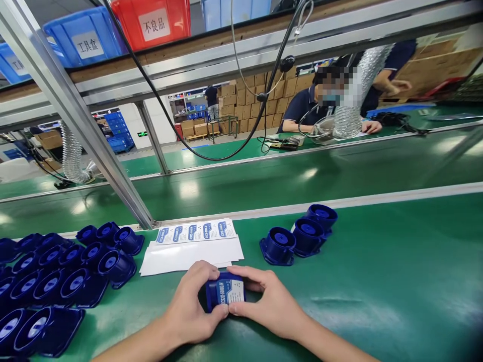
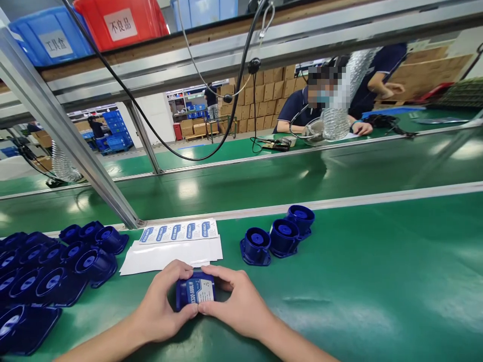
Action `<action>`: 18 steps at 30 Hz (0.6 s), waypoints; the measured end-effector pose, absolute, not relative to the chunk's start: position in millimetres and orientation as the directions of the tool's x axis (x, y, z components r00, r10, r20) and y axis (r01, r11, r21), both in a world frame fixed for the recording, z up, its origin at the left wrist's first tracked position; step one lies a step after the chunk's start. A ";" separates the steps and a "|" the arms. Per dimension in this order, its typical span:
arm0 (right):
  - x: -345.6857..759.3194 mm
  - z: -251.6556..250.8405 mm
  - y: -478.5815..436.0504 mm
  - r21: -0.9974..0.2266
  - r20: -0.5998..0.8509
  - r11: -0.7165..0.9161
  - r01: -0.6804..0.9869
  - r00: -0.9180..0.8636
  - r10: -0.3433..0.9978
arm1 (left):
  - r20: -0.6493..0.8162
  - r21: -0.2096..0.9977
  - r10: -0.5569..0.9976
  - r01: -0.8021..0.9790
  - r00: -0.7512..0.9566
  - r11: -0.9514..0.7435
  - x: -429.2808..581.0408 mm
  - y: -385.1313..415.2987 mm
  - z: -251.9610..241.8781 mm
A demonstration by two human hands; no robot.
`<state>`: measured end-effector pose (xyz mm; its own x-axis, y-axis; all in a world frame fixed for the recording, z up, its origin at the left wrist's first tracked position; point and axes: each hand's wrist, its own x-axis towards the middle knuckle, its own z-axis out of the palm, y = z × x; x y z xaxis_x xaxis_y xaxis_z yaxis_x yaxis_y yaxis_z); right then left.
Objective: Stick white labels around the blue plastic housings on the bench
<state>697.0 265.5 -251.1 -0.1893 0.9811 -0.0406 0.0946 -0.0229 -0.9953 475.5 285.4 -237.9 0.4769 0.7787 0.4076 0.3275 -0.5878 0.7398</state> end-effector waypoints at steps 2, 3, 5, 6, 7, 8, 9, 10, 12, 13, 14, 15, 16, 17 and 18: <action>695.3 -252.2 263.8 -0.996 -0.088 -0.086 0.018 -0.192 0.977 | 0.413 0.760 0.786 0.302 0.459 -0.576 476.1 285.0 -236.8; 694.8 -252.7 263.1 -0.994 -0.106 -0.111 -0.014 -0.197 0.975 | 0.406 0.772 0.795 0.297 0.451 -0.562 476.1 284.9 -236.0; 694.5 -253.8 261.7 -0.987 -0.129 -0.146 -0.068 -0.212 0.969 | 0.373 0.796 0.821 0.305 0.432 -0.522 475.6 284.7 -234.2; 694.5 -254.4 261.1 -0.983 -0.136 -0.159 -0.091 -0.220 0.966 | 0.353 0.808 0.835 0.313 0.422 -0.500 475.3 284.5 -233.4; 694.8 -254.9 260.6 -0.979 -0.142 -0.170 -0.110 -0.228 0.963 | 0.332 0.820 0.848 0.319 0.413 -0.476 474.9 284.3 -232.8; 695.1 -255.4 260.2 -0.976 -0.146 -0.178 -0.124 -0.233 0.961 | 0.308 0.833 0.860 0.321 0.406 -0.450 474.6 284.0 -232.5; 695.5 -255.9 259.8 -0.974 -0.149 -0.184 -0.134 -0.236 0.960 | 0.281 0.848 0.872 0.321 0.401 -0.421 474.4 283.8 -232.4; 695.9 -256.2 259.7 -0.972 -0.151 -0.187 -0.139 -0.235 0.960 | 0.255 0.863 0.881 0.317 0.397 -0.393 474.4 283.6 -232.4; 696.6 -256.4 259.9 -0.971 -0.158 -0.194 -0.138 -0.237 0.959 | 0.212 0.890 0.897 0.303 0.388 -0.342 474.6 283.4 -232.2; 696.9 -256.3 260.2 -0.971 -0.163 -0.200 -0.134 -0.243 0.956 | 0.193 0.899 0.904 0.299 0.382 -0.319 474.8 283.3 -231.7; 697.0 -256.1 260.5 -0.970 -0.169 -0.206 -0.129 -0.252 0.953 | 0.179 0.906 0.910 0.298 0.374 -0.301 475.1 283.2 -230.8; 697.2 -255.8 260.9 -0.970 -0.172 -0.210 -0.125 -0.261 0.950 | 0.170 0.909 0.915 0.300 0.366 -0.289 475.4 282.9 -229.3; 697.3 -255.6 261.2 -0.969 -0.174 -0.213 -0.122 -0.271 0.947 | 0.163 0.909 0.918 0.307 0.361 -0.282 475.8 282.4 -227.5; 697.5 -255.5 261.4 -0.970 -0.176 -0.215 -0.117 -0.280 0.944 | 0.155 0.906 0.921 0.320 0.357 -0.276 476.1 281.7 -225.5; 697.9 -255.5 261.4 -0.971 -0.176 -0.214 -0.107 -0.284 0.943 | 0.143 0.901 0.923 0.339 0.356 -0.271 476.6 280.8 -223.4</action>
